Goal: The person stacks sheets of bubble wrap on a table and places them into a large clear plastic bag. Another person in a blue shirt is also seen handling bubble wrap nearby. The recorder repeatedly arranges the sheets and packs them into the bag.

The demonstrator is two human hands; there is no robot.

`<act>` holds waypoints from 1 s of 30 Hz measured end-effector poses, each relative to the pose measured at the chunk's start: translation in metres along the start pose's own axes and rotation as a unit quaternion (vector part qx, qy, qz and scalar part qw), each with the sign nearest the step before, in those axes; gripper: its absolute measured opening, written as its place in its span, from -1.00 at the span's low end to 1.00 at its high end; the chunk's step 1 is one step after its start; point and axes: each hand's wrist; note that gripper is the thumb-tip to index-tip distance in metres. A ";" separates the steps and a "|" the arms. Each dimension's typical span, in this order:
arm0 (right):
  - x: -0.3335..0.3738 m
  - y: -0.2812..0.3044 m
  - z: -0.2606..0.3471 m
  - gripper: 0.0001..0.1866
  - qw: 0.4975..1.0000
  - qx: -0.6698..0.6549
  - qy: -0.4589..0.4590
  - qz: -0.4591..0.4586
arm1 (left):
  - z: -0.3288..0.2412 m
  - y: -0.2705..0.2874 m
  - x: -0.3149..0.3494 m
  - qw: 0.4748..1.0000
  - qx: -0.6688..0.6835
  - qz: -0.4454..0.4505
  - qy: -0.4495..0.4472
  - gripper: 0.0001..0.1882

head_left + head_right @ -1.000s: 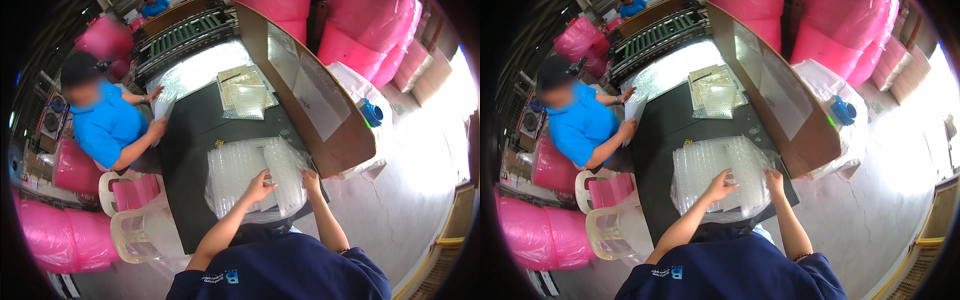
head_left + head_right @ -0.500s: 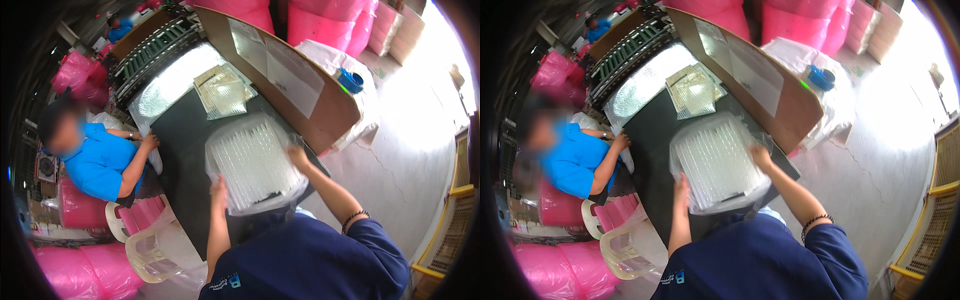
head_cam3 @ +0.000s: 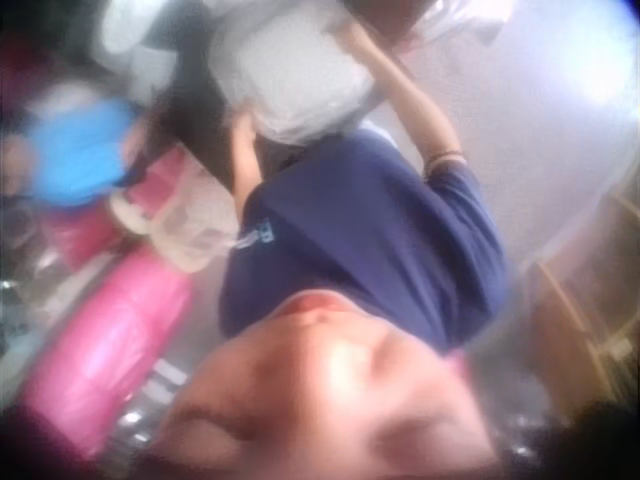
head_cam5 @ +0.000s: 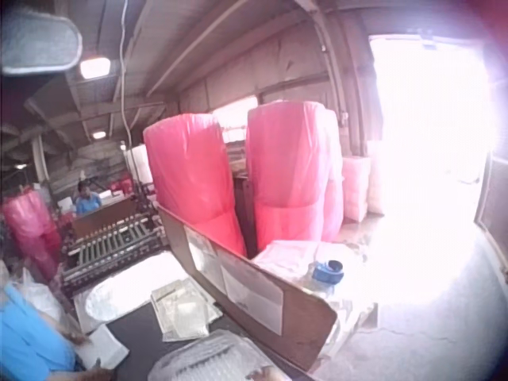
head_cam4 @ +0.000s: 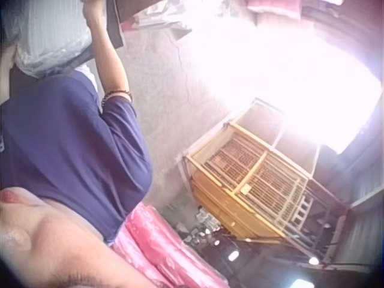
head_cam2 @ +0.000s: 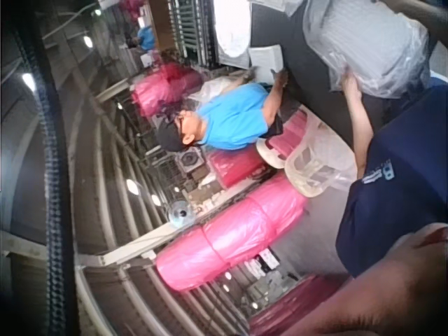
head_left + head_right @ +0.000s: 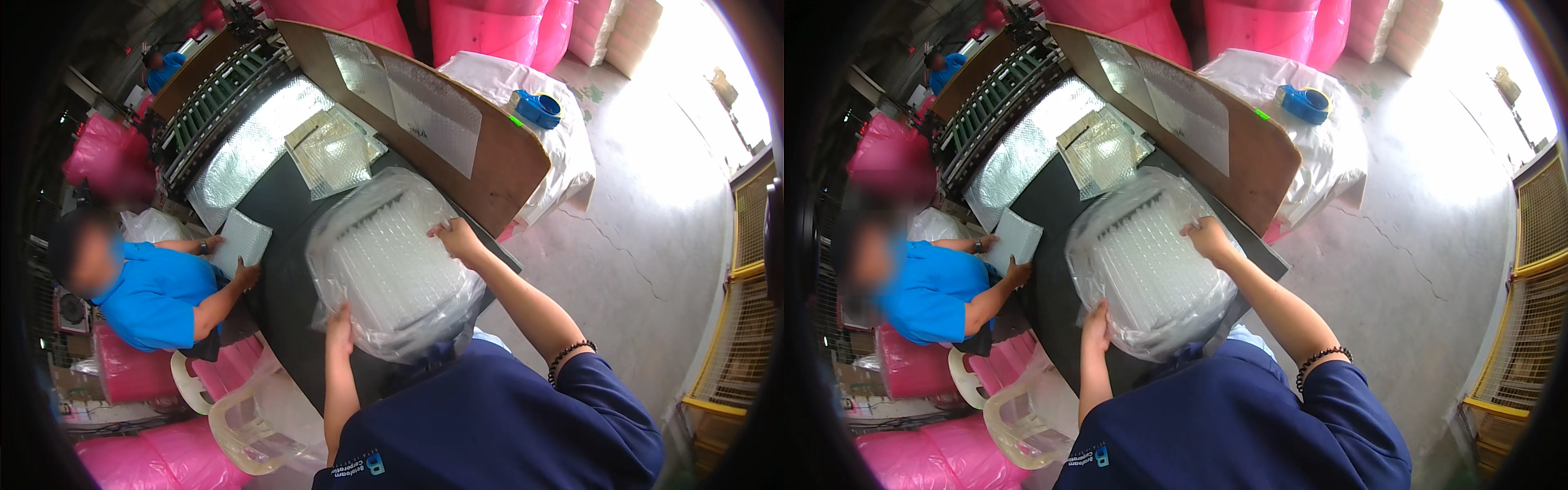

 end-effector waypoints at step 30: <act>-0.030 0.070 0.105 -0.81 0.889 0.268 0.202 -0.312 | -0.054 -0.063 0.075 0.990 0.045 -0.033 -0.126 -0.83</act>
Point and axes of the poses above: each hand's wrist, its own x-axis away from the middle knuckle, its own y-axis out of the back of the hand, z = x × y, and after that the axes turned 3 degrees about z, right-handed
